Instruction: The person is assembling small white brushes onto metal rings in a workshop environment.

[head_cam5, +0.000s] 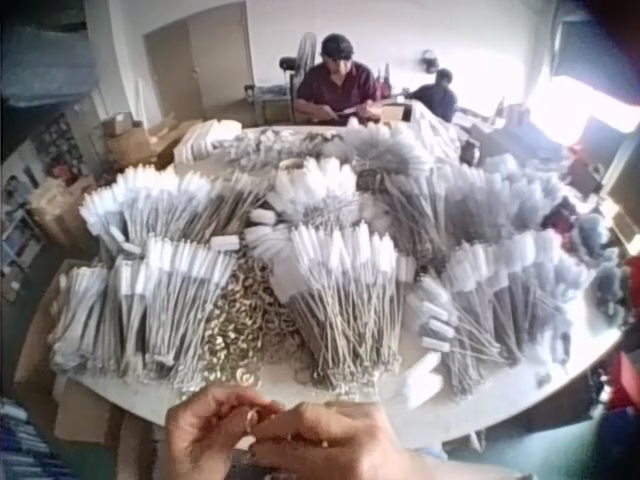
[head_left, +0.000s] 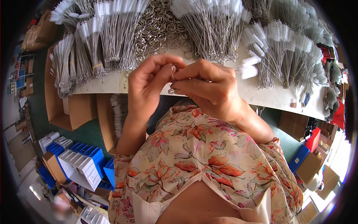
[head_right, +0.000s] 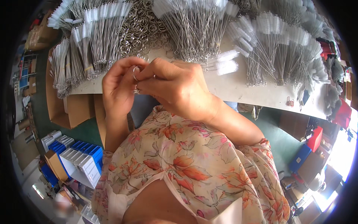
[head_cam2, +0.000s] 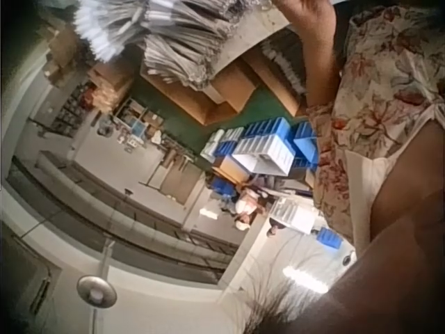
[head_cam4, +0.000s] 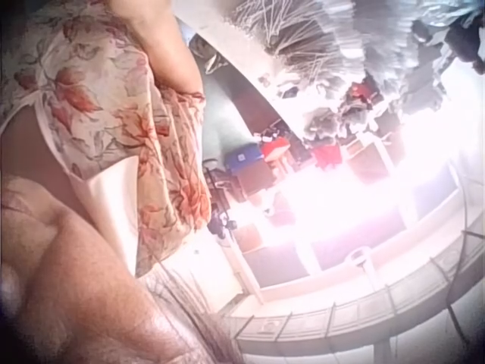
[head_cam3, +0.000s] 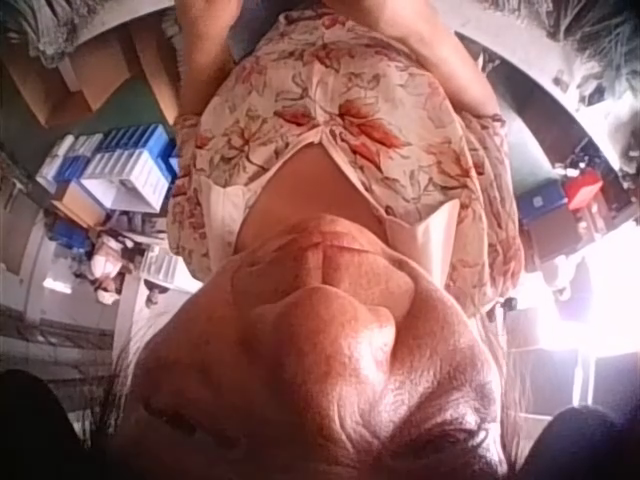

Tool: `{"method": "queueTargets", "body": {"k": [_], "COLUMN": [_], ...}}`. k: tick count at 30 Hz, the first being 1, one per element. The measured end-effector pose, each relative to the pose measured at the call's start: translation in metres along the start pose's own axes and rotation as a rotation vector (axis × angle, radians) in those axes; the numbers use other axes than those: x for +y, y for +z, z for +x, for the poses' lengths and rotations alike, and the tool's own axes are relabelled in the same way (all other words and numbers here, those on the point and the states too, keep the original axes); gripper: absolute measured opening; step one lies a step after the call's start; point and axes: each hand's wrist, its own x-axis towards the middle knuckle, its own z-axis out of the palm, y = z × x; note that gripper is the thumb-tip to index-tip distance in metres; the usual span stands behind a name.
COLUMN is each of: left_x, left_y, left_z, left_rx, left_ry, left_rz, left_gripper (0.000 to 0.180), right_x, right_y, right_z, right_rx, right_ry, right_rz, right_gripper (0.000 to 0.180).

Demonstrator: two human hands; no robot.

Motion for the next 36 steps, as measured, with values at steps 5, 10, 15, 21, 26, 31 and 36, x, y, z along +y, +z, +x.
{"method": "queueTargets", "body": {"k": [5,10,15,21,26,31,36], "left_x": [0.011,0.023,0.033,0.032,0.033,0.032,0.038], "left_y": [-0.010,-0.013,0.003,0.001,-0.005,-0.010,-0.006], "left_z": [-0.002,0.003,0.003,0.012,0.018,0.020,0.012], "left_rx": [-0.098,-0.139,0.013,0.060,0.006,0.008,0.017], "left_ry": [0.278,0.210,0.233,0.559,0.551,0.510,0.504], "left_rz": [0.247,0.241,0.337,0.544,0.578,0.483,0.469], "left_gripper": [0.021,0.026,0.027,0.027,0.028,0.028,0.026], "right_x": [-0.007,-0.013,-0.015,-0.011,-0.007,-0.002,-0.003], "right_y": [-0.006,-0.007,-0.014,-0.019,-0.012,-0.009,-0.018], "right_z": [0.006,0.014,0.021,0.032,0.034,0.037,0.042], "right_rx": [-0.001,-0.042,-0.036,-0.023,0.004,0.000,-0.073], "right_ry": [0.066,0.180,0.347,0.679,0.642,0.561,0.701], "right_rz": [0.169,0.313,0.466,0.730,0.765,0.697,0.880], "right_gripper": [0.026,0.020,0.009,0.015,0.018,0.016,0.015]}}
